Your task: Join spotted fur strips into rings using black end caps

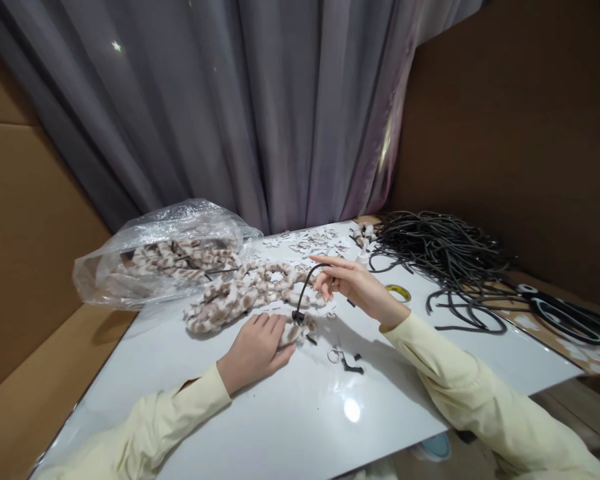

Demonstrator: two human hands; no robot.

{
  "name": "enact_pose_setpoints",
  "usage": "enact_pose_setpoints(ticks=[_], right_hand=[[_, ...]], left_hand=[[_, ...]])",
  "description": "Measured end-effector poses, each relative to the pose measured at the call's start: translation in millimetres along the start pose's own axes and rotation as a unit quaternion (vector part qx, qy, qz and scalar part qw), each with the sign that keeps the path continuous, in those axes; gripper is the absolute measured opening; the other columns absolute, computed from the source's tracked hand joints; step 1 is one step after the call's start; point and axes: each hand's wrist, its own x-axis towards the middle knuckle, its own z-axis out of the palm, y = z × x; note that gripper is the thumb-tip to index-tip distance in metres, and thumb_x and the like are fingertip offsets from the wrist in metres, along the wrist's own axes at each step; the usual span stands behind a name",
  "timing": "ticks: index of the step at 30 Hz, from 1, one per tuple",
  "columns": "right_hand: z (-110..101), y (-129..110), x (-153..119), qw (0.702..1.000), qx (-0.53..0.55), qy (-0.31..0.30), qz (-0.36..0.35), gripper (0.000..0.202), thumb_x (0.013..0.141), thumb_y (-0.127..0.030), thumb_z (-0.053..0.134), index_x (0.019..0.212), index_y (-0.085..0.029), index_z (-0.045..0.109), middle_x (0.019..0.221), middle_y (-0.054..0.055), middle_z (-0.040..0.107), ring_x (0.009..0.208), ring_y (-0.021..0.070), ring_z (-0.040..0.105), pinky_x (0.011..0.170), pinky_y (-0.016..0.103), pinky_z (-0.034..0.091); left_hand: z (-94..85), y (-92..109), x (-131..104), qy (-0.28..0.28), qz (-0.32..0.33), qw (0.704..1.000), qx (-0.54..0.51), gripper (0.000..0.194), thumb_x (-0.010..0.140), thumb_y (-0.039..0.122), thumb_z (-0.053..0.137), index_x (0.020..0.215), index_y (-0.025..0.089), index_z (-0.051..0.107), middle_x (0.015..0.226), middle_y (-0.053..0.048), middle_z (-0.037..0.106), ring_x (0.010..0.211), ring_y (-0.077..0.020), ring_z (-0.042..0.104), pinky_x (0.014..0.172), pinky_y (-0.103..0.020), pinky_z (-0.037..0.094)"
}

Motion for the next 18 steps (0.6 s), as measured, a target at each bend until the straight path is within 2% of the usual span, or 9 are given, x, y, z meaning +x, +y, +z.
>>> enact_pose_setpoints(ticks=[3,5,8,10,11,13,16,18], right_hand=[[0,-17,-7,0.997,0.011,0.023,-0.07,0.029,0.081,-0.023,0.054,0.108,-0.017,0.059,0.078,0.004,0.067,0.056,0.0121,0.059,0.053,0.026,0.045],[0,-31,-14,0.994,0.004,0.03,-0.105,0.025,0.081,-0.024,0.054,0.105,-0.018,0.06,0.094,0.006,0.067,0.07,0.0151,0.063,0.058,0.026,0.047],[-6,-47,-23,0.995,-0.013,0.005,-0.101,0.035,0.083,-0.03,0.052,0.117,-0.024,0.052,0.125,0.007,0.054,0.097,0.0212,0.061,0.071,0.032,0.05],[-14,-53,-27,0.996,-0.058,-0.004,-0.067,0.039,0.084,-0.033,0.05,0.123,-0.026,0.046,0.133,0.007,0.047,0.103,0.0221,0.059,0.075,0.034,0.05],[-19,-54,-28,0.994,-0.102,-0.005,-0.041,0.038,0.085,-0.034,0.049,0.121,-0.024,0.047,0.13,0.009,0.049,0.101,0.0219,0.06,0.074,0.034,0.05],[-28,-56,-28,0.974,-0.224,-0.02,0.022,0.03,0.087,-0.037,0.046,0.107,-0.016,0.054,0.113,0.013,0.06,0.091,0.0215,0.063,0.07,0.032,0.049],[-38,-55,-24,0.906,-0.407,-0.067,0.093,0.026,0.088,-0.034,0.041,0.079,-0.014,0.055,0.08,0.01,0.067,0.07,0.0189,0.064,0.057,0.028,0.046],[-40,-56,-19,0.854,-0.503,-0.096,0.088,0.021,0.086,-0.025,0.039,0.071,-0.016,0.052,0.064,0.004,0.063,0.055,0.0146,0.058,0.053,0.026,0.041]], left_hand=[[-3.6,5,6,0.022,0.067,0.997,0.041,0.045,0.088,0.045,0.042,0.114,0.008,0.047,0.1,-0.016,0.061,0.088,-0.0288,0.056,0.073,-0.039,0.043],[-1.2,6,12,0.018,0.109,0.993,0.045,0.044,0.09,0.046,0.038,0.111,0.009,0.047,0.094,-0.014,0.06,0.084,-0.0267,0.056,0.069,-0.037,0.042],[5.2,5,24,-0.012,0.144,0.989,0.033,0.029,0.094,0.032,0.031,0.101,0.012,0.051,0.083,-0.01,0.059,0.076,-0.0224,0.056,0.066,-0.034,0.042],[6.6,2,33,-0.046,0.127,0.991,-0.007,0.025,0.094,0.019,0.029,0.096,0.012,0.053,0.083,-0.01,0.058,0.077,-0.0217,0.056,0.068,-0.033,0.043],[5.5,0,37,-0.066,0.104,0.991,-0.047,0.025,0.093,0.016,0.029,0.094,0.011,0.054,0.084,-0.011,0.058,0.079,-0.0223,0.056,0.07,-0.034,0.043],[-0.7,-5,44,-0.101,0.046,0.984,-0.141,0.024,0.091,0.015,0.033,0.089,0.01,0.056,0.085,-0.013,0.06,0.081,-0.0234,0.057,0.072,-0.035,0.043],[-16.5,-15,52,-0.12,0.001,0.966,-0.228,0.023,0.09,0.022,0.039,0.082,0.012,0.058,0.081,-0.009,0.063,0.073,-0.0192,0.059,0.067,-0.028,0.044],[-26.1,-22,54,-0.126,-0.022,0.953,-0.276,0.022,0.09,0.024,0.04,0.084,0.013,0.059,0.077,-0.005,0.066,0.07,-0.0154,0.061,0.064,-0.023,0.044]])
